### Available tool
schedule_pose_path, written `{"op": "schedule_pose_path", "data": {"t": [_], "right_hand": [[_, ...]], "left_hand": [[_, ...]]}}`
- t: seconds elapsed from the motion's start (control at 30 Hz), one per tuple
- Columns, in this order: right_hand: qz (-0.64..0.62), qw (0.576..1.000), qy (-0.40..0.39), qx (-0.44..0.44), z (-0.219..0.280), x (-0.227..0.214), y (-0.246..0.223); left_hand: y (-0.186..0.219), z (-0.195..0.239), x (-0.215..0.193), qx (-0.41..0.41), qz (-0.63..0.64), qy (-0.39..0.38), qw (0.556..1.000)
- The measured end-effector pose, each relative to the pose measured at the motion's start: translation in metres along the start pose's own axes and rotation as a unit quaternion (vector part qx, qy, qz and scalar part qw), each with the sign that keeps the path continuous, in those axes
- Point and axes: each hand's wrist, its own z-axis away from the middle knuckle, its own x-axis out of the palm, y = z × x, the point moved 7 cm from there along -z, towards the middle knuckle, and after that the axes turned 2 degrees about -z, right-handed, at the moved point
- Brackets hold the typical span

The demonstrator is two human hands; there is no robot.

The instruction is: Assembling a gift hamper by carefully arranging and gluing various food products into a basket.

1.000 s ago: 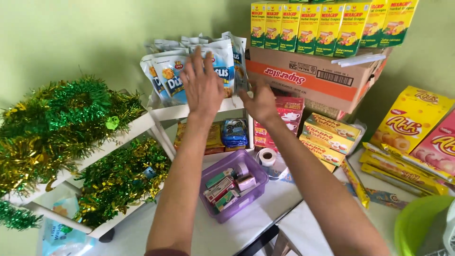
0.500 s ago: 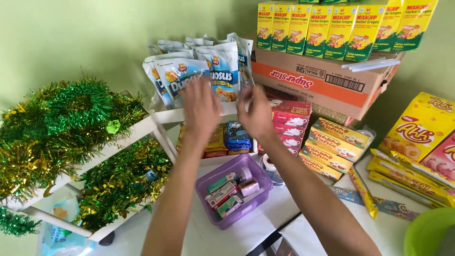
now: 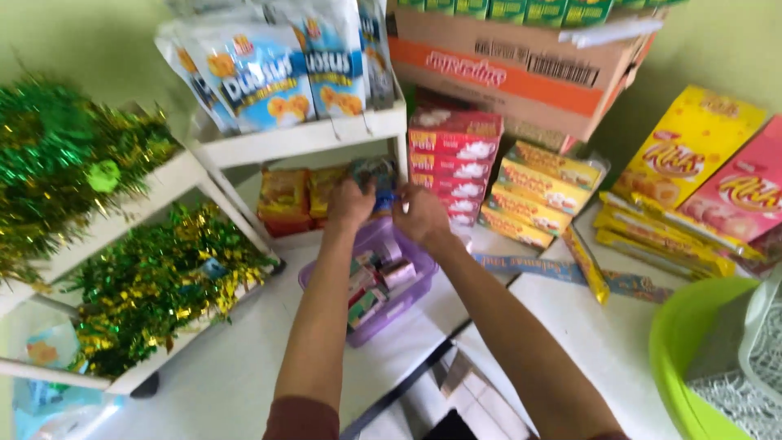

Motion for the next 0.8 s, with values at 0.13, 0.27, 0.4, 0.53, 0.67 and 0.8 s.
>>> {"op": "schedule_pose_path", "data": {"t": [0.13, 0.27, 0.4, 0.53, 0.67, 0.8], "right_hand": [[-0.004, 0.998, -0.003, 0.055, 0.002, -0.004, 0.0], [-0.029, 0.997, -0.01, 0.077, -0.012, 0.003, 0.02], [-0.041, 0.994, -0.021, 0.099, -0.013, 0.01, 0.036], [-0.054, 0.992, -0.006, 0.112, -0.017, 0.013, 0.053], [-0.052, 0.994, 0.003, 0.101, -0.029, 0.016, 0.068], [-0.066, 0.992, 0.014, 0.107, -0.032, 0.014, 0.07]], "left_hand": [[0.022, 0.041, -0.024, -0.014, 0.028, -0.057, 0.998], [-0.018, -0.01, 0.023, -0.018, 0.051, -0.065, 0.996], [-0.033, -0.017, 0.019, -0.036, 0.165, -0.049, 0.984], [-0.007, 0.035, -0.018, -0.13, 0.26, -0.082, 0.953], [-0.022, 0.011, 0.0, -0.143, 0.336, -0.065, 0.929], [-0.018, 0.006, -0.004, -0.161, 0.434, -0.081, 0.883]]}}
